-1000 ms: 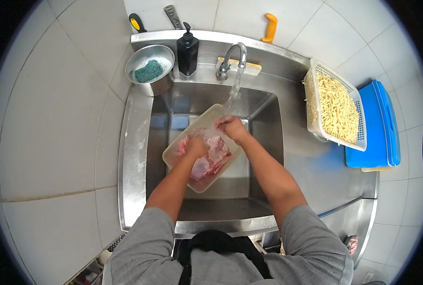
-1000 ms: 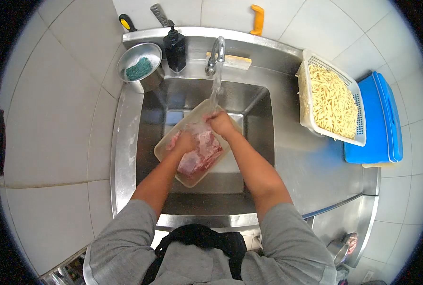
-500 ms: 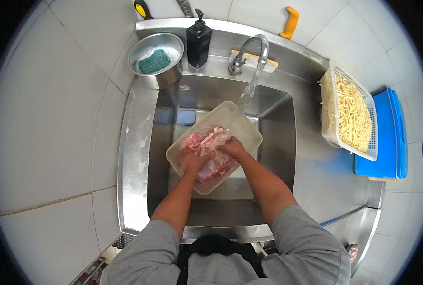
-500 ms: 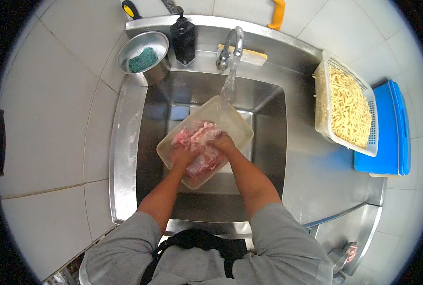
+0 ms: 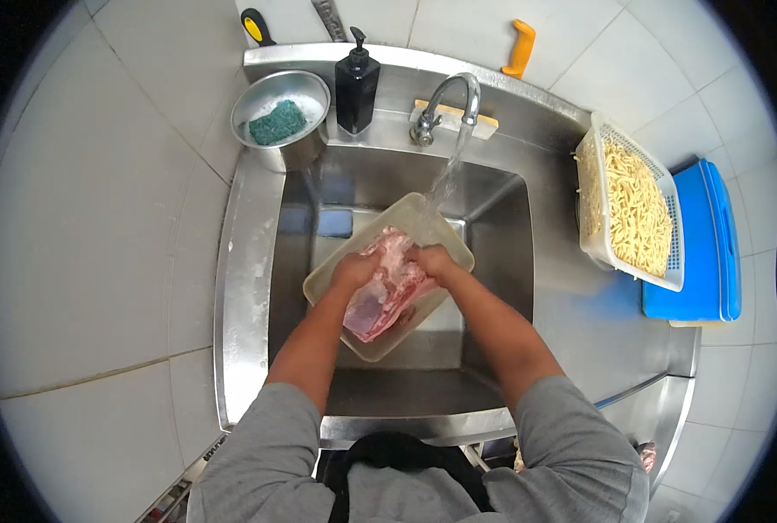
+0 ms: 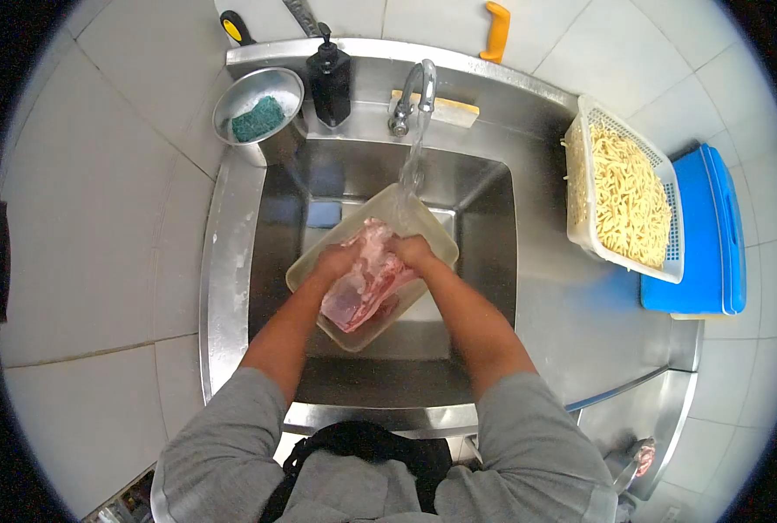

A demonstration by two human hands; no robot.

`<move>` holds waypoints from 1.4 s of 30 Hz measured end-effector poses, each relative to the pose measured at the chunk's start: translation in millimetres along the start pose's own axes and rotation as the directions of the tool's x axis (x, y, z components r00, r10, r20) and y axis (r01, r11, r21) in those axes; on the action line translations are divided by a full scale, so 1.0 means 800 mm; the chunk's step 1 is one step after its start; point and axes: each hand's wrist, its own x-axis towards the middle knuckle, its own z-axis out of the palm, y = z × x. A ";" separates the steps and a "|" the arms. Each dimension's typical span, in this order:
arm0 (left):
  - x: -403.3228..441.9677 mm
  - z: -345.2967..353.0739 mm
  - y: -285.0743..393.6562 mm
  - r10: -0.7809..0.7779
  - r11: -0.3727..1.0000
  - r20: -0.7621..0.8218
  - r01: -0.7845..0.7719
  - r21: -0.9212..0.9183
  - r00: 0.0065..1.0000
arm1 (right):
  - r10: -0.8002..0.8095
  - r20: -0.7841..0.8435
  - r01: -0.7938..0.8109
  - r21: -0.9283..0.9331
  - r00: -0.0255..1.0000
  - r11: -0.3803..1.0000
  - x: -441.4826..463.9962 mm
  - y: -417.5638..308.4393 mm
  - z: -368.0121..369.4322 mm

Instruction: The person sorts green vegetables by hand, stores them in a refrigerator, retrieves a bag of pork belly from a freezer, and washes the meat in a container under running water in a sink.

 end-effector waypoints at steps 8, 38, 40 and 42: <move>-0.028 0.015 -0.012 0.211 0.929 -0.179 -0.140 0.342 0.961 | -0.099 -0.029 0.071 -0.493 0.995 0.867 -0.002 0.012 0.007; -0.001 0.084 -0.062 0.252 0.937 0.089 -0.266 0.227 0.964 | 0.014 -0.171 -0.146 -0.796 0.985 0.587 0.008 -0.011 -0.060; 0.008 0.065 -0.078 0.371 0.899 -0.017 -0.355 0.256 0.928 | 0.088 -0.153 -0.171 -0.699 0.984 0.694 0.009 0.004 -0.055; -0.010 0.039 -0.056 0.394 0.864 -0.010 -0.367 0.345 0.919 | 0.096 -0.100 -0.137 -0.597 0.990 0.790 -0.030 -0.010 -0.046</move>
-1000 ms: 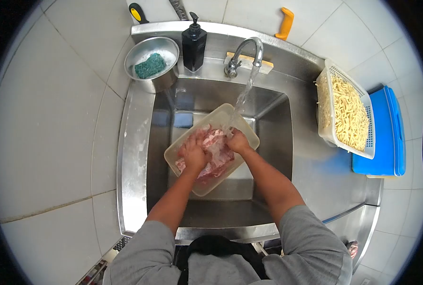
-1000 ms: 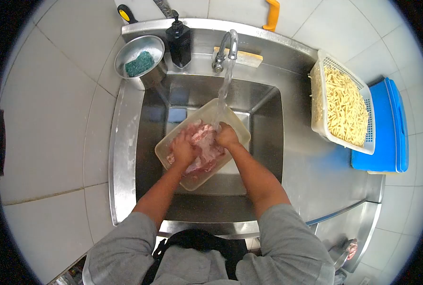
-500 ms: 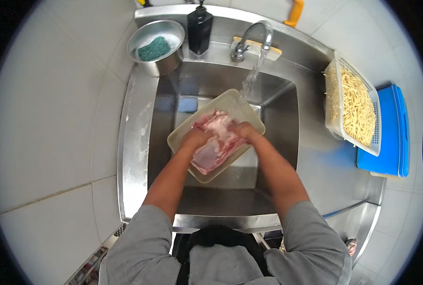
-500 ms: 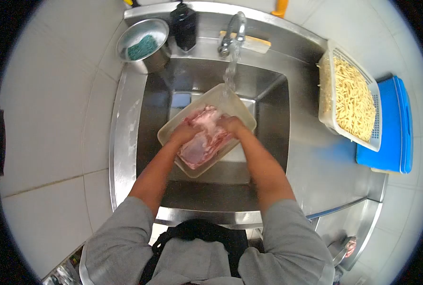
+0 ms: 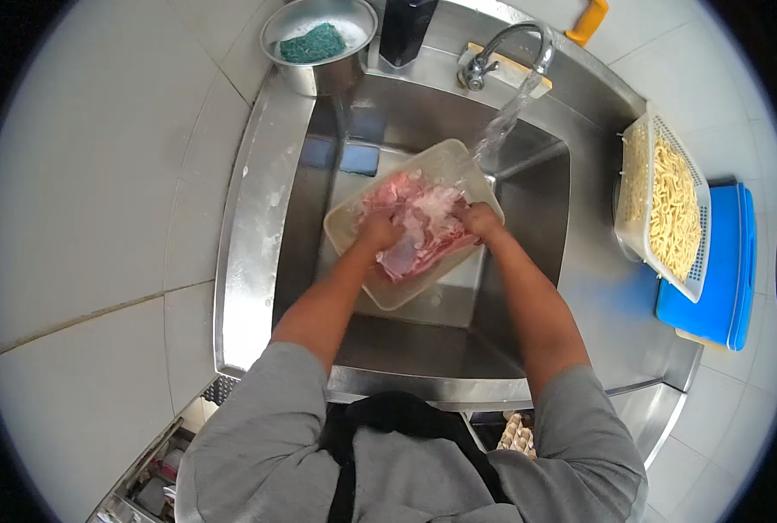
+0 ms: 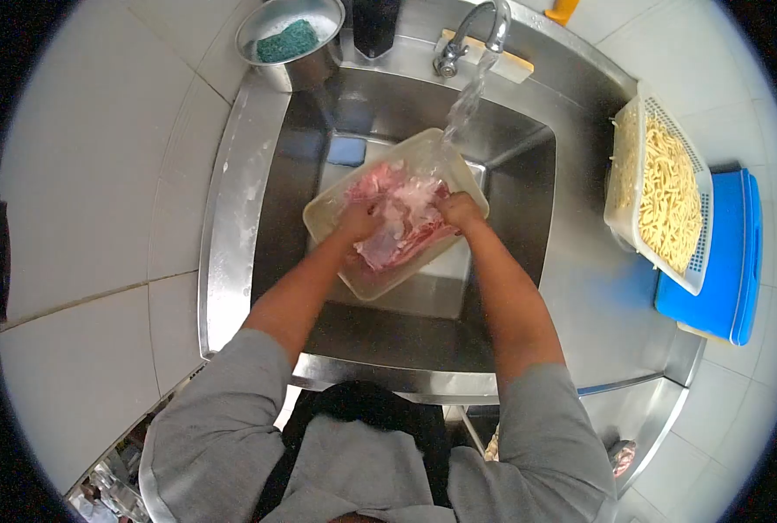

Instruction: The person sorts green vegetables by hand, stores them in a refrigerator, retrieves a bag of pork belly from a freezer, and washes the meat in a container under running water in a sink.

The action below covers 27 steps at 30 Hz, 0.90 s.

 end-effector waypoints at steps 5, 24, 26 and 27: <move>-0.045 -0.097 0.031 -0.150 0.987 -0.181 0.157 0.022 0.972 | -0.401 -0.303 0.361 -0.180 0.865 0.915 0.026 0.035 0.026; -0.133 -0.080 -0.017 -0.188 0.975 -0.398 0.220 0.036 0.898 | -0.073 -0.672 0.163 0.073 0.737 0.984 -0.005 0.146 0.034; -0.144 -0.086 -0.006 -0.212 0.967 -0.351 0.247 0.060 0.912 | -0.122 -0.709 0.210 0.038 0.695 0.977 -0.024 0.160 0.043; -0.146 -0.089 -0.007 -0.224 0.975 -0.346 0.211 -0.076 0.911 | -0.116 -0.712 0.207 0.042 0.692 0.977 -0.032 0.161 0.042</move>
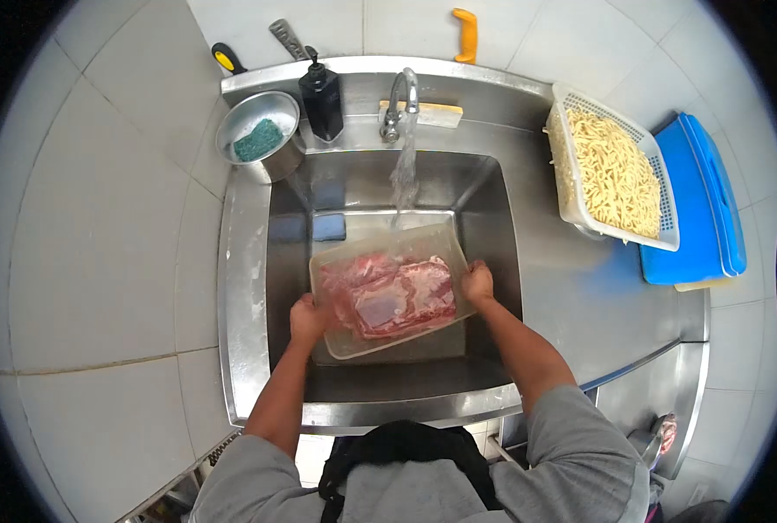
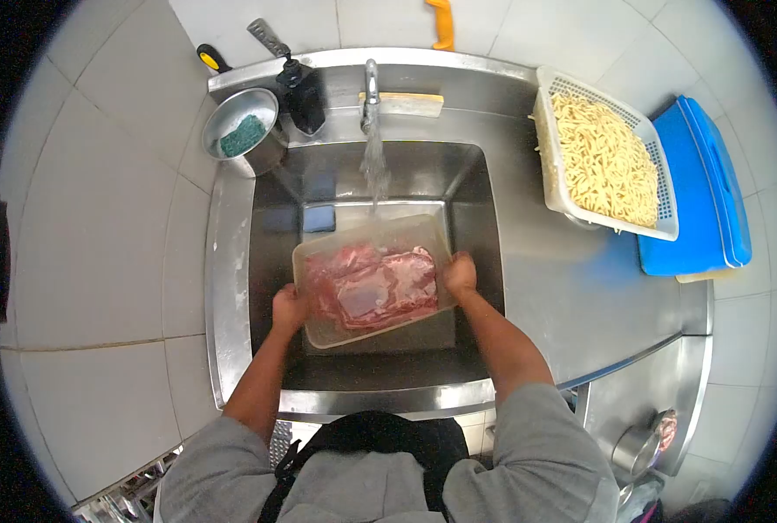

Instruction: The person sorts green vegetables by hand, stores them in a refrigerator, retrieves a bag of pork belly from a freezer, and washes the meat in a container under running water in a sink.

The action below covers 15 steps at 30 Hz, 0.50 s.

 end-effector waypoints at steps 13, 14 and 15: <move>-0.085 -0.163 0.100 0.210 0.976 -0.261 -0.218 0.000 0.942 | -0.099 -0.003 0.098 0.214 0.995 0.972 0.015 -0.149 -0.085; -0.078 -0.164 0.103 0.225 0.969 -0.299 -0.244 -0.028 0.927 | -0.101 0.025 0.095 0.198 0.995 0.976 0.023 -0.165 -0.098; -0.078 -0.170 0.113 0.234 0.965 -0.320 -0.259 -0.039 0.918 | -0.100 0.052 0.089 0.182 0.994 0.979 0.032 -0.177 -0.108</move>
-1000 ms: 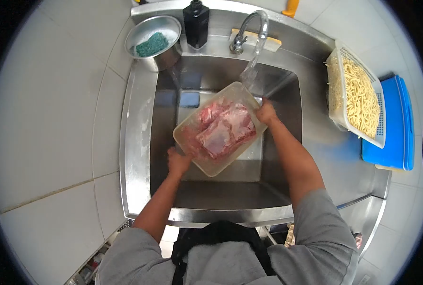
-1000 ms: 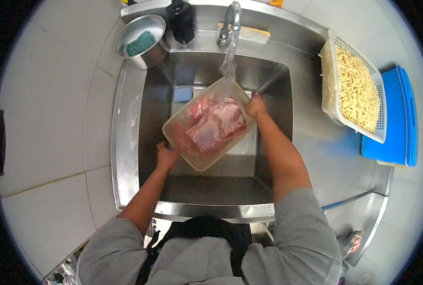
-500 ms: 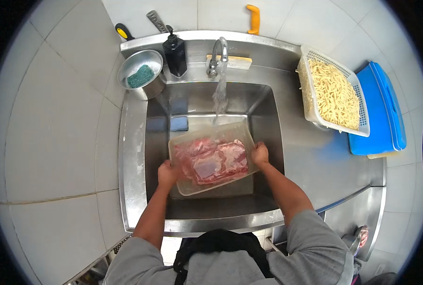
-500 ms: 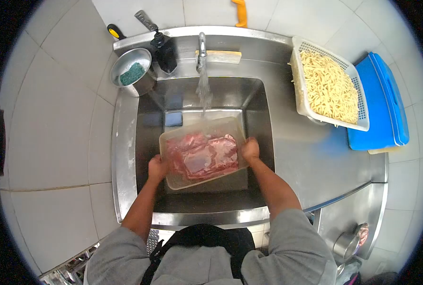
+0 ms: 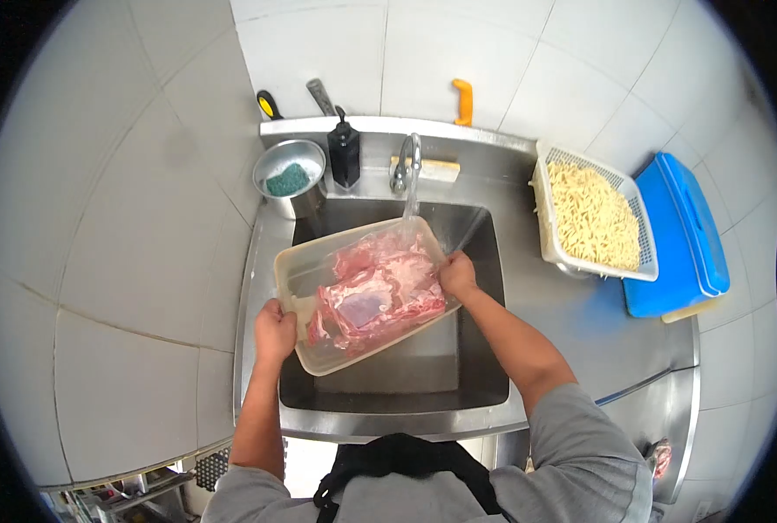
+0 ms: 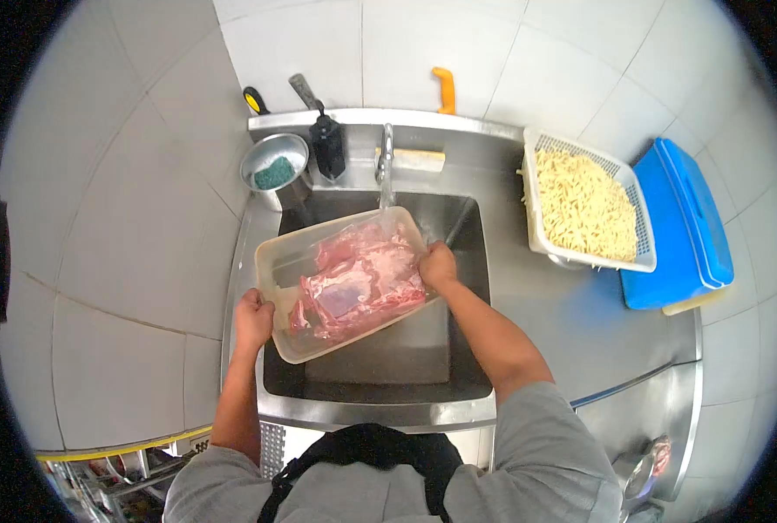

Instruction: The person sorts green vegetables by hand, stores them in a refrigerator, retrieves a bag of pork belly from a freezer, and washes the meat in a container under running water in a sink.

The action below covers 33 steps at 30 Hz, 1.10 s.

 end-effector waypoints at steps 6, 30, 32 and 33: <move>0.017 -0.043 0.041 0.059 0.995 -0.060 -0.054 0.089 0.996 | -0.117 0.028 0.118 -0.035 0.993 0.992 0.032 -0.035 -0.006; -0.004 0.033 0.067 0.045 0.987 0.191 -0.015 -0.158 0.981 | 0.092 -0.161 -0.080 0.081 0.983 0.993 -0.056 0.058 -0.138; -0.014 0.053 0.070 0.175 0.984 0.209 -0.180 0.002 0.962 | 0.107 -0.229 -0.090 0.083 0.968 0.993 -0.077 0.091 -0.162; -0.021 0.066 0.077 0.161 0.987 0.247 -0.161 -0.019 0.956 | 0.094 -0.280 -0.074 0.083 0.955 0.994 -0.087 0.110 -0.173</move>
